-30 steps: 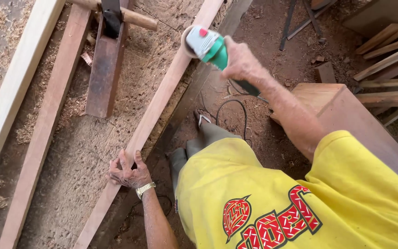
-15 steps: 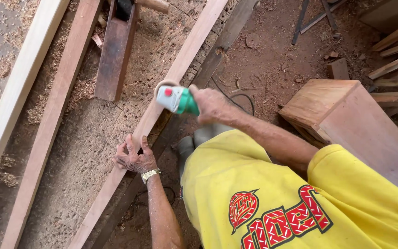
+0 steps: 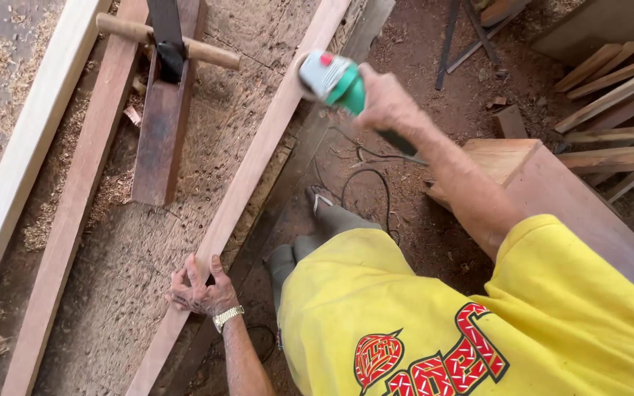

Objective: The person uses a handheld electric sander to smooth the surface of a long wooden plank. They hold the plank with one hand while operating the sander with the other, moving it along the length of the wood.

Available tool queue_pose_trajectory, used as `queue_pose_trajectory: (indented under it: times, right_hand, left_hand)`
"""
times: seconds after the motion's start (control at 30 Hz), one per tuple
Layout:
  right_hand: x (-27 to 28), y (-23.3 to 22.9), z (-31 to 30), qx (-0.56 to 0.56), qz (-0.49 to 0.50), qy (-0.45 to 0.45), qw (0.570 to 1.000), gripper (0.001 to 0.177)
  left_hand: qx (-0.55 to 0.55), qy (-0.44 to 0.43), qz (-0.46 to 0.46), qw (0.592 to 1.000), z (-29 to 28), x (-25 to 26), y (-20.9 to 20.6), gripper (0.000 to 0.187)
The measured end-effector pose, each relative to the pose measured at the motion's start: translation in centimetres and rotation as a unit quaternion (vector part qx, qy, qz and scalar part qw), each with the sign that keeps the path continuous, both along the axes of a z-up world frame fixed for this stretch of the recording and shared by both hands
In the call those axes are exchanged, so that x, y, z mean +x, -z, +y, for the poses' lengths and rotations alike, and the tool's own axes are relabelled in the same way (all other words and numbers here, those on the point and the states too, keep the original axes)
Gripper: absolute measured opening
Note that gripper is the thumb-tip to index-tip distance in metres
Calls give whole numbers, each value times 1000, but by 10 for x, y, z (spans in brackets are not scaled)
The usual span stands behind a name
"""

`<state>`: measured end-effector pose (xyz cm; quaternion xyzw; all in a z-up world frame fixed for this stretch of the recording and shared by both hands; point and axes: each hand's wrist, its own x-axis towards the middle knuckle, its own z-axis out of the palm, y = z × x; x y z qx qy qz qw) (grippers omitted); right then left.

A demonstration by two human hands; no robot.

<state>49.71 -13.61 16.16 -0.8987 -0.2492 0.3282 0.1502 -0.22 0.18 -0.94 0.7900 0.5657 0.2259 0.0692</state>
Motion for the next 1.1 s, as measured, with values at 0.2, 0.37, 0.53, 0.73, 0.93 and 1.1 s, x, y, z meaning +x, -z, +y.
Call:
queue_pose_trajectory:
  times: [0.2,0.37,0.53,0.73,0.93,1.1]
  right_hand:
    - [93,19,-14,73,-130,5,989,82]
    - [87,2,-41,135,-152,19,979,73]
    - [7,-24,-108,225,-52,79,970,93]
    - [-80,-13,-167,160,-6,97,982,97]
    - [-143,-2,-175,84,-14,113,990,101]
    - [-197,-7,-146,38,-14,70,997,101]
  left_hand:
    - [-18,6,8,1000,0,-2,-12,60]
    - [-45,64,26,997,5,-17,-52,71]
    - [-19,64,183,981,15,-89,-43,105]
    - [44,129,231,963,25,-131,-36,85]
    - [50,191,206,958,59,-139,-9,66]
    - [100,193,64,974,71,-118,-4,85]
